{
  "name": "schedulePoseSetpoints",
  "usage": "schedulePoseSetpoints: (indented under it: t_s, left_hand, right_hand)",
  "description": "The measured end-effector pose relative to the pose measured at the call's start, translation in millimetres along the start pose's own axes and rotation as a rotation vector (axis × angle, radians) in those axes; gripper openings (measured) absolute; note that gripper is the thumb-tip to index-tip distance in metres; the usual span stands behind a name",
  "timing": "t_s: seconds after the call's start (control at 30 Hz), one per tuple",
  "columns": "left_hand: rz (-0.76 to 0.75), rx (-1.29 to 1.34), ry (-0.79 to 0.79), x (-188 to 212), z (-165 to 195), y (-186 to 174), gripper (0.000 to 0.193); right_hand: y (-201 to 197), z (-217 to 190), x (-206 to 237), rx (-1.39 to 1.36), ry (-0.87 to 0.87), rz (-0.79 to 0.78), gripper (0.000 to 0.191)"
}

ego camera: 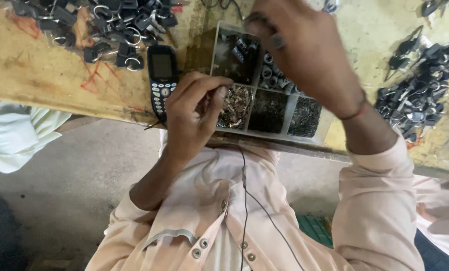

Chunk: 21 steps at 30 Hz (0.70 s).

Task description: The person sits at a workbench assembling padlock components. They pick small metal lock parts and key blanks from a compartment tray, fit the parts together by hand, and place the assembled padlocks onto the table alongside finished units.

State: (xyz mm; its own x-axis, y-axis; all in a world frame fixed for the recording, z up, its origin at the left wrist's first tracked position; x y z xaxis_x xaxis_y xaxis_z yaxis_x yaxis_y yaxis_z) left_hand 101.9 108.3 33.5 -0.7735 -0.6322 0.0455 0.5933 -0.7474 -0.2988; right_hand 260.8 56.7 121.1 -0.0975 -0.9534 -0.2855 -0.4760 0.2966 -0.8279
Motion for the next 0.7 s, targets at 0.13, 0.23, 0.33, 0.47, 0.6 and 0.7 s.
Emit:
schedulePoseSetpoints:
  t_s: [0.13, 0.23, 0.33, 0.47, 0.6, 0.7]
  left_hand:
    - [-0.018, -0.099, 0.132, 21, 18, -4, 0.010]
    - [-0.029, -0.132, 0.121, 32, 16, -9, 0.011]
    - [-0.048, -0.105, 0.089, 35, 9, -9, 0.011]
    - [-0.081, -0.086, 0.147, 40, 10, 0, 0.010]
    - [-0.097, -0.091, 0.161, 41, 12, 1, 0.009]
    - [-0.095, -0.085, 0.153, 41, 13, -6, 0.011]
  right_hand:
    - [64, -6, 25, 0.406, -0.166, -0.104, 0.029]
    - [60, 2, 39, 0.407, -0.196, -0.060, 0.039]
    - [42, 22, 42, 0.208, -0.075, 0.064, 0.028]
    - [54, 73, 63, -0.275, 0.236, 0.296, 0.020]
    - [63, 74, 86, -0.328, 0.076, 0.388, 0.025]
    - [38, 67, 94, -0.388, 0.089, 0.455, 0.025]
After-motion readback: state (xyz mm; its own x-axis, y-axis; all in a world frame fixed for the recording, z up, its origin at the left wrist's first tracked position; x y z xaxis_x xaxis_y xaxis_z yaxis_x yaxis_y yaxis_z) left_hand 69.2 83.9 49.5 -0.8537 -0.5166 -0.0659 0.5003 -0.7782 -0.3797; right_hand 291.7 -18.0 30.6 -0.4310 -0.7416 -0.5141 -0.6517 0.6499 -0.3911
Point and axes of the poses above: each hand's wrist, its own x-axis away from the middle knuckle, its own y-axis out of the palm, z = x × y, the point moved 10 cm from there along -x, towards the middle knuckle, and after that the axes turned 9 degrees about -y, right-handed, at the moved point
